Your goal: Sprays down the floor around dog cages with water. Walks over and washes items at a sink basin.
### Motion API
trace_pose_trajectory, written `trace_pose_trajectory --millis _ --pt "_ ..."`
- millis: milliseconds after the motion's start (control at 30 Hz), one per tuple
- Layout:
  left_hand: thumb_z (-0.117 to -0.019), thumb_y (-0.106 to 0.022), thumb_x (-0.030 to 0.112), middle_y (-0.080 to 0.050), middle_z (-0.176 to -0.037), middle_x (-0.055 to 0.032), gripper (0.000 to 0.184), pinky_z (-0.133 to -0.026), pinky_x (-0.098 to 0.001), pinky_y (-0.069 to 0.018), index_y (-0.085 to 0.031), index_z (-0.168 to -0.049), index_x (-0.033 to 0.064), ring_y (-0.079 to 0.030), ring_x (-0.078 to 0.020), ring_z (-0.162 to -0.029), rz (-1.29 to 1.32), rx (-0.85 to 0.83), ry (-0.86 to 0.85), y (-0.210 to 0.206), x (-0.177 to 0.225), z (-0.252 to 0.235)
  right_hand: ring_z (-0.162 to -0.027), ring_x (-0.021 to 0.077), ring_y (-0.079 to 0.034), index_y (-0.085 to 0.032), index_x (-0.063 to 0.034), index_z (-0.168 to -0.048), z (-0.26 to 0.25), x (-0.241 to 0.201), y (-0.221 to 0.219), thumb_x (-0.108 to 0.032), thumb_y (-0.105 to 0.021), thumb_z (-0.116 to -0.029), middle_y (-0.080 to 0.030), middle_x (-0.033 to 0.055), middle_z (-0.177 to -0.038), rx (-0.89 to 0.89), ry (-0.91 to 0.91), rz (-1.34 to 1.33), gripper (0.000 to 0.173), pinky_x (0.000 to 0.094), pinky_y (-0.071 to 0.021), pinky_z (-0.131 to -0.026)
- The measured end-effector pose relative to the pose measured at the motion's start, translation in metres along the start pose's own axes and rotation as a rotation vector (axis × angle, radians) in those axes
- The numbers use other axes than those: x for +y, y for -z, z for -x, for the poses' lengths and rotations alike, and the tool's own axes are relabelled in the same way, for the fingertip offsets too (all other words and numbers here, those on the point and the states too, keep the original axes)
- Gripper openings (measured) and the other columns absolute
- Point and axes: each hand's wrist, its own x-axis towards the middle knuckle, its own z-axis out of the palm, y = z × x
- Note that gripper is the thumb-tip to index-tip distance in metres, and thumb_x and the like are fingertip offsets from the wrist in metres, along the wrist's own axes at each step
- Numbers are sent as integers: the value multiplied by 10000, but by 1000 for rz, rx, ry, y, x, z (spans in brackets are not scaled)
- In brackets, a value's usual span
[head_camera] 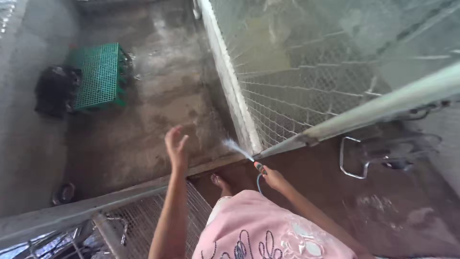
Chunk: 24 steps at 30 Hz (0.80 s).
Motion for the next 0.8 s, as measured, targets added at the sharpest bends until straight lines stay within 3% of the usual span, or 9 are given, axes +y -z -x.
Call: trace_pose_trajectory --millis 67,200,267,367,467,633,733,800 --pt "-972 -640 119 -455 -1500 -279 478 -1115 -479 -443 -538 -1419 -18 -485 -373 -1374 -314 -254 215 -43 -60 26 -1283 450 -588 -278 -78 -1622 8 21 -9 -206 -476 -1097 -591 294 -1381 8 16 -10 576 593 -455 -1084" --pt "-1043 -586 279 -563 -1419 -257 516 -1079 -566 -444 -482 -1485 33 -569 -398 -1289 -452 -804 662 -112 -134 116 -1311 431 -566 -338 -92 -1607 21 50 -18 -201 -495 -1091 -556 276 -1439 -98 149 -28 551 592 -431 -1104" --pt "-1052 -565 315 -590 -1377 -264 485 -1067 -580 -435 -541 -1427 8 -577 -403 -1267 -578 -992 687 -132 -148 158 -1236 422 -611 -336 -95 -1610 26 60 -13 -202 -491 -1093 -582 277 -1397 -105 192 -43 550 577 -467 -1055" --pt "-1055 -537 384 -607 -1369 -265 490 -1108 -630 -391 -627 -1316 -21 -553 -424 -1317 -814 -1213 540 -152 -155 198 -1320 413 -570 -259 -102 -1639 35 68 -1 -216 -465 -1104 -575 270 -1423 -19 140 18 584 557 -433 -1118" --pt "-1057 -524 385 -623 -1343 -267 483 -1088 -639 -409 -646 -1283 -24 -570 -430 -1295 -849 -1223 486 -157 -164 217 -1302 418 -583 -251 -103 -1640 34 82 -3 -217 -468 -1104 -583 272 -1410 29 120 35 589 562 -446 -1103" --pt "-1060 -528 341 -585 -1403 -257 467 -1119 -606 -396 -585 -1389 14 -537 -408 -1343 -745 -1064 645 -138 -161 214 -1062 400 -665 -316 -132 -1621 28 96 -12 -231 -478 -1101 -614 270 -1319 -132 175 1 554 555 -529 -913" --pt "-1065 -520 345 -601 -1394 -237 453 -1124 -599 -397 -601 -1383 33 -548 -390 -1338 -687 -991 702 -127 -162 213 -1095 411 -663 -297 -115 -1626 18 88 0 -211 -468 -1104 -617 278 -1321 -14 131 -17 558 561 -521 -950" --pt "-1062 -529 330 -609 -1377 -241 438 -1115 -590 -409 -610 -1366 26 -561 -387 -1320 -671 -967 724 -120 -171 212 -1210 420 -633 -261 -108 -1637 7 79 3 -209 -460 -1107 -597 278 -1380 66 89 -32 575 566 -489 -1033"
